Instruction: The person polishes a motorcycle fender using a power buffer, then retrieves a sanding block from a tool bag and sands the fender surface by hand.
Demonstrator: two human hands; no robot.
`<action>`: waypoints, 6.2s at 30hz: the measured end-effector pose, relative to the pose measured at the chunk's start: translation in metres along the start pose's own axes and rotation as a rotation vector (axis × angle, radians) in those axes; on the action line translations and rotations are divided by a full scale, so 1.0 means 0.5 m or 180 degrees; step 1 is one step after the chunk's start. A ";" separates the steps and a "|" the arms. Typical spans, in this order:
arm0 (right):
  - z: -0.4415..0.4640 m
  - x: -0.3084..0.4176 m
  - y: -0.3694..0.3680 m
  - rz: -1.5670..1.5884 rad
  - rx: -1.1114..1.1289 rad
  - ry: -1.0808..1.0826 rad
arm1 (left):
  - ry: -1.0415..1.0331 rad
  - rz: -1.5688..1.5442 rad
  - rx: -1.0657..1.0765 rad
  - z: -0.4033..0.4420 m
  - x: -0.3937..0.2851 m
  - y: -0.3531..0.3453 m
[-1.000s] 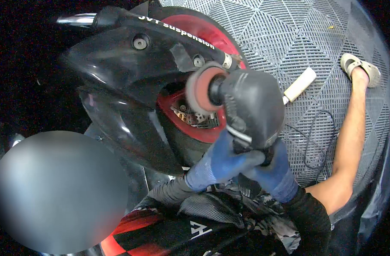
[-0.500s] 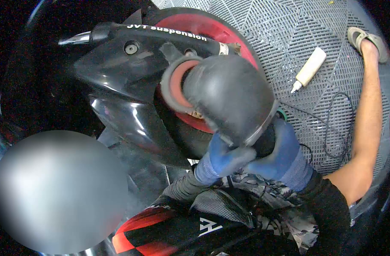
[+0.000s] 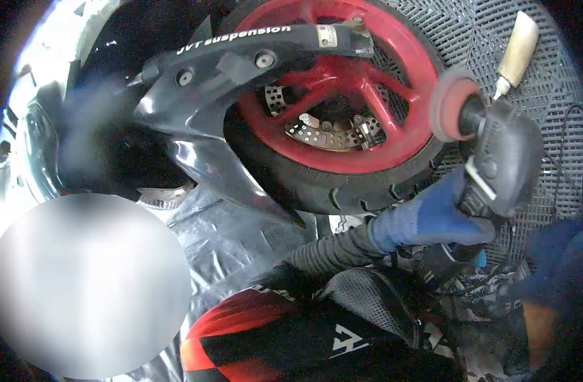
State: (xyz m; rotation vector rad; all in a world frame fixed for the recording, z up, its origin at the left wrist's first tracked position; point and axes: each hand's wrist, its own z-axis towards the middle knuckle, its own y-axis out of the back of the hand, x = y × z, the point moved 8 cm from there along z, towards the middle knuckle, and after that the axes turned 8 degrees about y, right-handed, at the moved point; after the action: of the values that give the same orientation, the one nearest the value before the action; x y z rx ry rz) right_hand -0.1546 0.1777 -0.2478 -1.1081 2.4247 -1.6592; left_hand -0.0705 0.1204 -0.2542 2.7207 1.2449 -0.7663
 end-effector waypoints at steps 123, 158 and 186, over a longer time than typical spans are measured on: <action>0.157 0.282 -0.419 -0.1093 -0.0468 0.4187 | -0.0730 0.3536 -0.1283 0.124 0.324 0.089; -0.112 -0.036 -0.182 -0.1950 -0.0888 0.2130 | -0.3635 0.0181 -0.0821 -0.284 -0.169 0.027; -0.028 0.137 -0.137 -0.2857 -0.0586 0.1510 | -0.2720 -0.1090 -0.1060 -0.197 -0.236 0.103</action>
State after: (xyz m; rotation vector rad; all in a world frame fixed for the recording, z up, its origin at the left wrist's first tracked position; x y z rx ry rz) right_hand -0.1737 0.1386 -0.1602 -2.3211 2.5373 -2.1123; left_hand -0.0574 0.0278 -0.1217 1.6147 1.4128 -1.3886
